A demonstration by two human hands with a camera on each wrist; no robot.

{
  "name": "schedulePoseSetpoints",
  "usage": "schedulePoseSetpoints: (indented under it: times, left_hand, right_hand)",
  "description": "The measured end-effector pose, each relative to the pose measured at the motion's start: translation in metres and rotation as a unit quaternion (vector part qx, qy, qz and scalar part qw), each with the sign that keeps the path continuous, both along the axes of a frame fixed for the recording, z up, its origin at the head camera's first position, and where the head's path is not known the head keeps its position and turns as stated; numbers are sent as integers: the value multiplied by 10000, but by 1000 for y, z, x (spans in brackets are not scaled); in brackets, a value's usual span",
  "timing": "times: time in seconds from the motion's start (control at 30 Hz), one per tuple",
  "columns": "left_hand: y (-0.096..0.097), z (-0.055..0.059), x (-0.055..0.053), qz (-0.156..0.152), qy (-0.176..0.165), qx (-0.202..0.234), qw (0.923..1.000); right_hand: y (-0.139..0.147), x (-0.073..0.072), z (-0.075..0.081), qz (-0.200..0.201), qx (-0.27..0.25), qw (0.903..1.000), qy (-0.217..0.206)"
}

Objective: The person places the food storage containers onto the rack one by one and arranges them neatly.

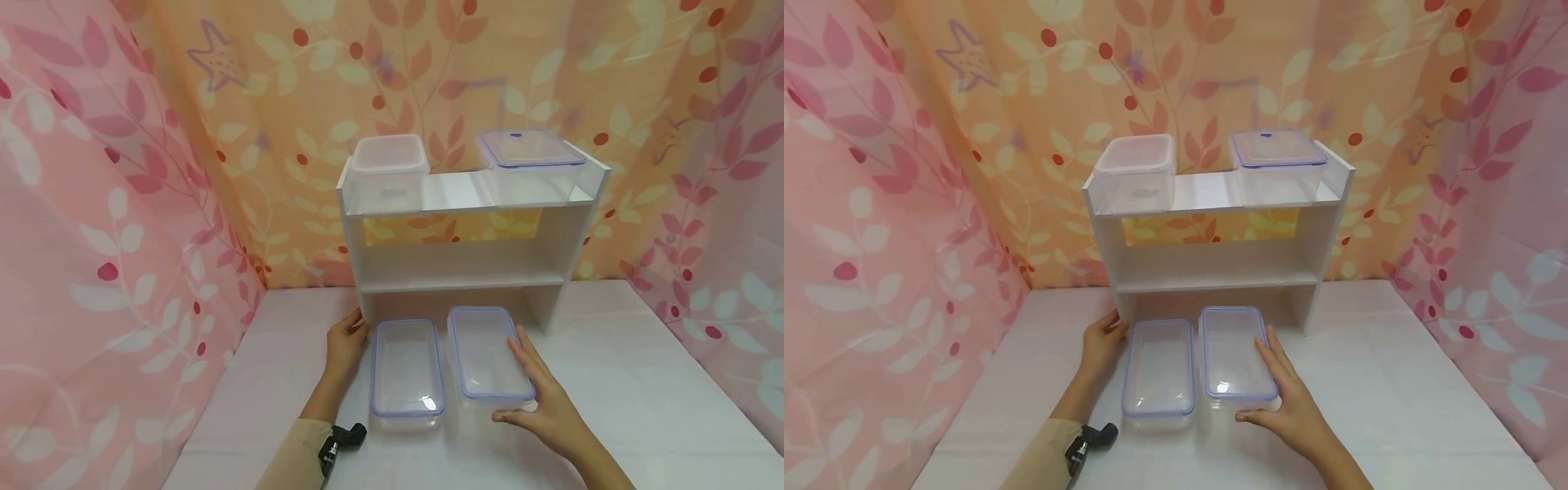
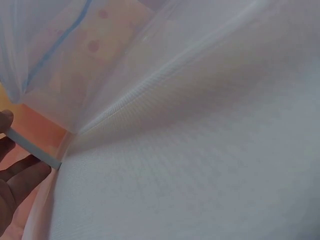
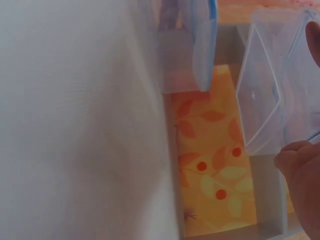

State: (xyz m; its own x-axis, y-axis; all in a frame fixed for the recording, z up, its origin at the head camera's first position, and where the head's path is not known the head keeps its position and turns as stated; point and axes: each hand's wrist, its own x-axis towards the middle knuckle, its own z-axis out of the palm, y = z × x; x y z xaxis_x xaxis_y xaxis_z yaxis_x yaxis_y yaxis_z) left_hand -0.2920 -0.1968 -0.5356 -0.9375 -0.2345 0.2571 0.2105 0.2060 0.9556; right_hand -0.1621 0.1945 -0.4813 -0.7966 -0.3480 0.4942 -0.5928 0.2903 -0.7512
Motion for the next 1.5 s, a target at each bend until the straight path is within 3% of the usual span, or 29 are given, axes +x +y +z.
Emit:
schedulePoseSetpoints:
  times: [0.6,1.5]
  left_hand:
    - [-2,-6,-2,-32,15,81,10000]
    - [-1,-3,-2,20,30,81,10000]
  right_hand:
    - [-8,-5,37,61,-8,9997,-247]
    - [-31,-30,71,85,-33,9994,-349]
